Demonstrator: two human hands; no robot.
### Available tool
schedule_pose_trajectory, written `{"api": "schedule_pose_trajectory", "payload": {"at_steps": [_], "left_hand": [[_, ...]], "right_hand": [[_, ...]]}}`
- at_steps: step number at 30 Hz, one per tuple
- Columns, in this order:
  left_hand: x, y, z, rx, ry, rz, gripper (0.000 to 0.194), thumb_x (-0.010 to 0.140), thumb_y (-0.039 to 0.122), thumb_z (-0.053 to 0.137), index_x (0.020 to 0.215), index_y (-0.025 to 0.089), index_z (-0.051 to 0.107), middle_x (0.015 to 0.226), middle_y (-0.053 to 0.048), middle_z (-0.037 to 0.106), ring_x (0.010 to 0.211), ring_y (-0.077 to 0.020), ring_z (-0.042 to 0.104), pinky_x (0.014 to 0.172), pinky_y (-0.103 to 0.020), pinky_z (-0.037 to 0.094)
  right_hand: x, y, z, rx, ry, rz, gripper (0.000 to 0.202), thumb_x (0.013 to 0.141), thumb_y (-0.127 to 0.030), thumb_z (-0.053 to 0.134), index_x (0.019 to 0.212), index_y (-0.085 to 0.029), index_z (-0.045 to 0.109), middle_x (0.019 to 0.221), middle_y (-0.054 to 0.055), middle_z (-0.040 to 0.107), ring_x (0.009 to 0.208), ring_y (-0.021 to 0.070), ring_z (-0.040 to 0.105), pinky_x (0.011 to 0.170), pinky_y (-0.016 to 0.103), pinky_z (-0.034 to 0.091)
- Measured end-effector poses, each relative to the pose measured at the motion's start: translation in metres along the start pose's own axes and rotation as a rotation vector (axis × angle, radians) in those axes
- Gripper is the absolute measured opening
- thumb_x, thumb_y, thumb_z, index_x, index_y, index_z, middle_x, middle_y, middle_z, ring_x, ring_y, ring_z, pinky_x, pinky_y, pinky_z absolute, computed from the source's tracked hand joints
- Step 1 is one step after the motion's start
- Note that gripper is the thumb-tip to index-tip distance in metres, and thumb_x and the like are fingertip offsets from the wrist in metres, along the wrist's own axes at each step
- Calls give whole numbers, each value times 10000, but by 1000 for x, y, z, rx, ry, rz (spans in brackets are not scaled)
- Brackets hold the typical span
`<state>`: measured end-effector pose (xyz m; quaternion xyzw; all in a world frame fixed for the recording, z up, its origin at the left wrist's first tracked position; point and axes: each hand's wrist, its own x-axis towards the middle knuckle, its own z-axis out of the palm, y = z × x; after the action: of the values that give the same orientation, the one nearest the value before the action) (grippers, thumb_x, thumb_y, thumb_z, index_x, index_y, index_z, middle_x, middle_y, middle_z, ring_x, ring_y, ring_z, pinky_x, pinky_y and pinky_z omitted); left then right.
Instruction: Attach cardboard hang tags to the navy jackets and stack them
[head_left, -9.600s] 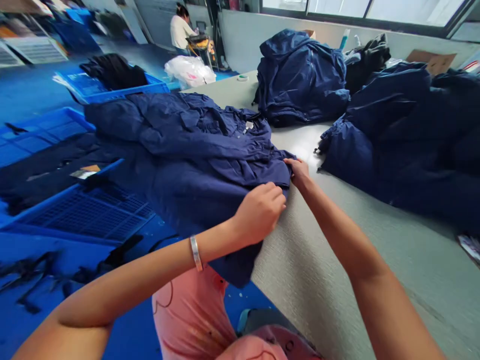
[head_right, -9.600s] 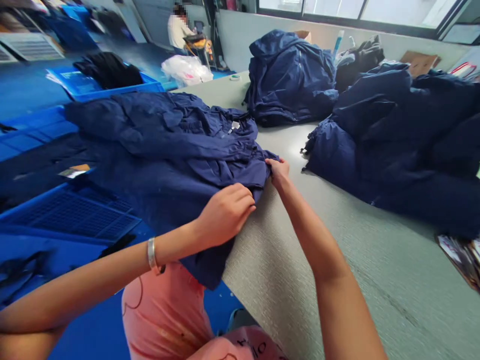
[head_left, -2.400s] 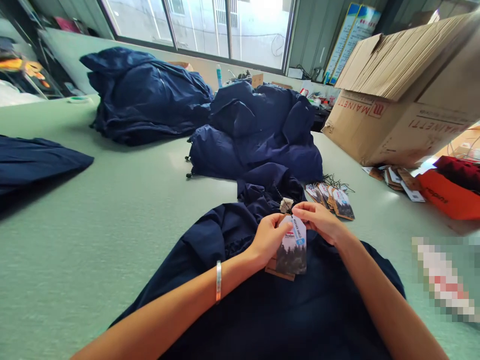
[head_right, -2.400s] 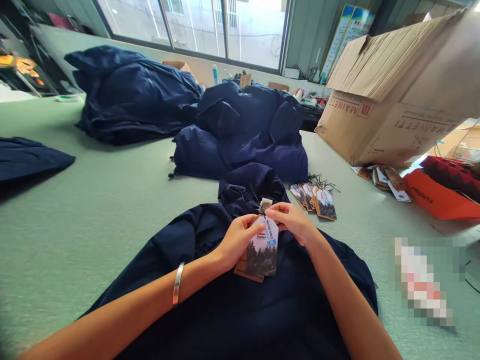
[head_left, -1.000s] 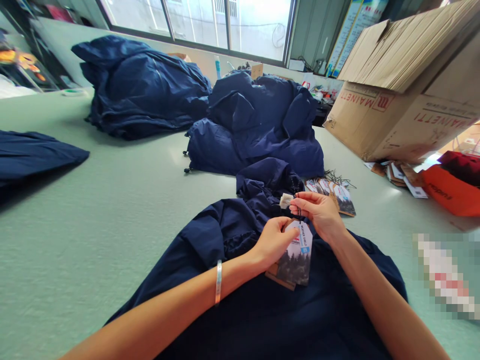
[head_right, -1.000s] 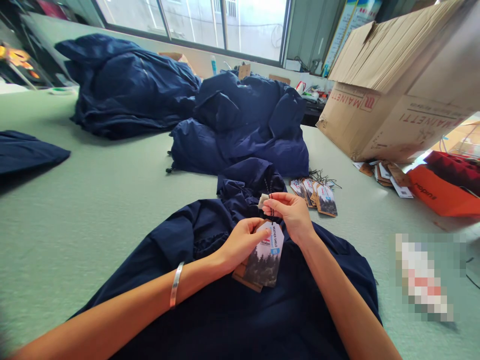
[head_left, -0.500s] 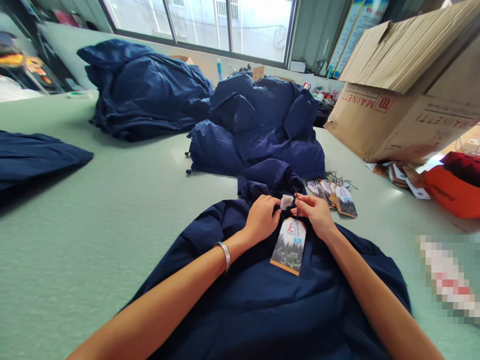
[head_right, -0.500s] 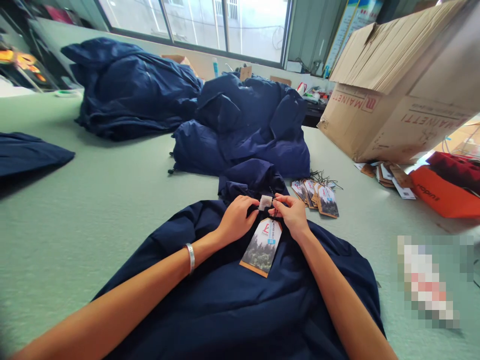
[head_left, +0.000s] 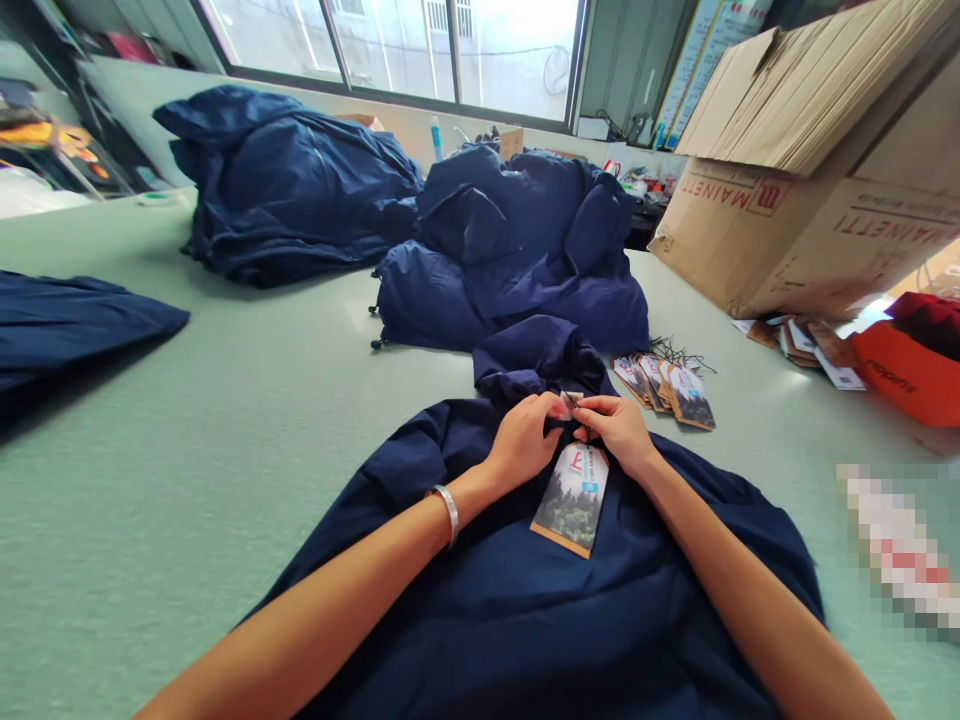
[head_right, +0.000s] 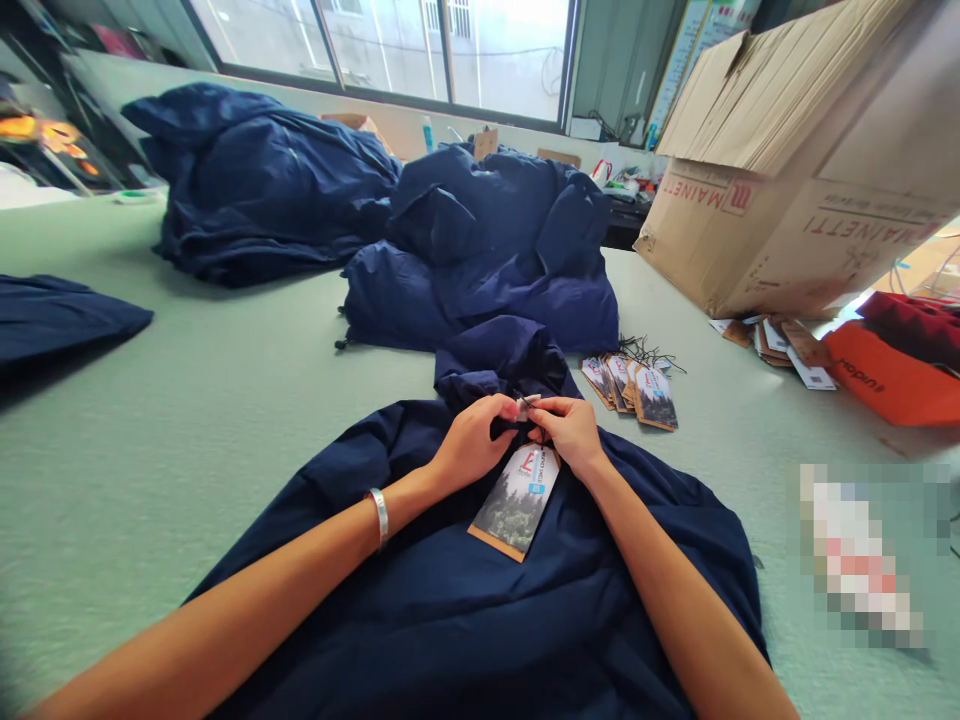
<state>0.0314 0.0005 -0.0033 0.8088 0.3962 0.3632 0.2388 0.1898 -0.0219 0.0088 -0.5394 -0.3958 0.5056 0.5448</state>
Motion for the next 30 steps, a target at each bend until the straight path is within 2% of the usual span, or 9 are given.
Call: {"api": "schedule_pose_trajectory", "payload": {"at_steps": [3,6,7,10,15,18,22,30], "left_hand": [[-2,4,-2,-17,5,20,220,699,59,562,866,201,578,894,-49,666,875,-198,612,825,-306,472],[-2,6,-6,-77,15,-6,110,762,129,551,851,187,581,849,-48,660,812,-186,610,787,-300,463],[-1,6,-8,-109,23,-36,77,793,150,528,836,183,584,826,-43,659,782,-177,609,767,-294,461],[2,3,-9,-161,65,-138,142,844,155,467,791,175,597,752,-18,645,690,-145,589,699,-269,448],[6,-5,-7,-127,159,-132,124,785,89,537,793,156,642,781,-10,600,672,-113,572,655,-235,466],[6,-7,-6,-157,117,-143,146,726,68,589,818,148,670,829,-13,590,645,-95,584,616,-223,482],[5,-7,-5,-96,21,-102,258,643,17,601,850,138,697,826,-15,593,656,-101,582,629,-232,488],[7,-9,-4,-28,-11,-86,170,697,43,599,784,132,715,794,-31,591,666,-115,567,645,-254,484]], "right_hand": [[-2,-2,0,28,36,-19,277,486,-315,853,699,-168,751,645,19,714,466,116,611,466,237,489],[-5,-5,-3,47,49,-69,297,514,-345,851,736,-171,758,598,13,697,471,118,597,493,251,486],[-5,-6,-4,36,27,-78,303,524,-358,851,741,-169,757,571,11,685,470,120,592,498,255,484],[-6,-7,-11,-19,-67,-36,327,517,-377,865,724,-156,744,561,20,684,467,123,595,492,248,475],[-4,-3,-21,-60,-181,88,345,490,-360,882,692,-135,716,625,34,710,453,111,608,464,217,469],[-4,-1,-23,-83,-257,123,319,542,-354,856,707,-134,693,672,49,732,450,100,604,479,217,490],[-4,0,-23,-35,-279,150,321,581,-354,826,710,-165,601,730,78,758,451,108,613,472,219,493],[-5,1,-20,-113,-262,118,278,663,-377,768,694,-138,630,731,92,754,458,104,622,474,208,503]]}}
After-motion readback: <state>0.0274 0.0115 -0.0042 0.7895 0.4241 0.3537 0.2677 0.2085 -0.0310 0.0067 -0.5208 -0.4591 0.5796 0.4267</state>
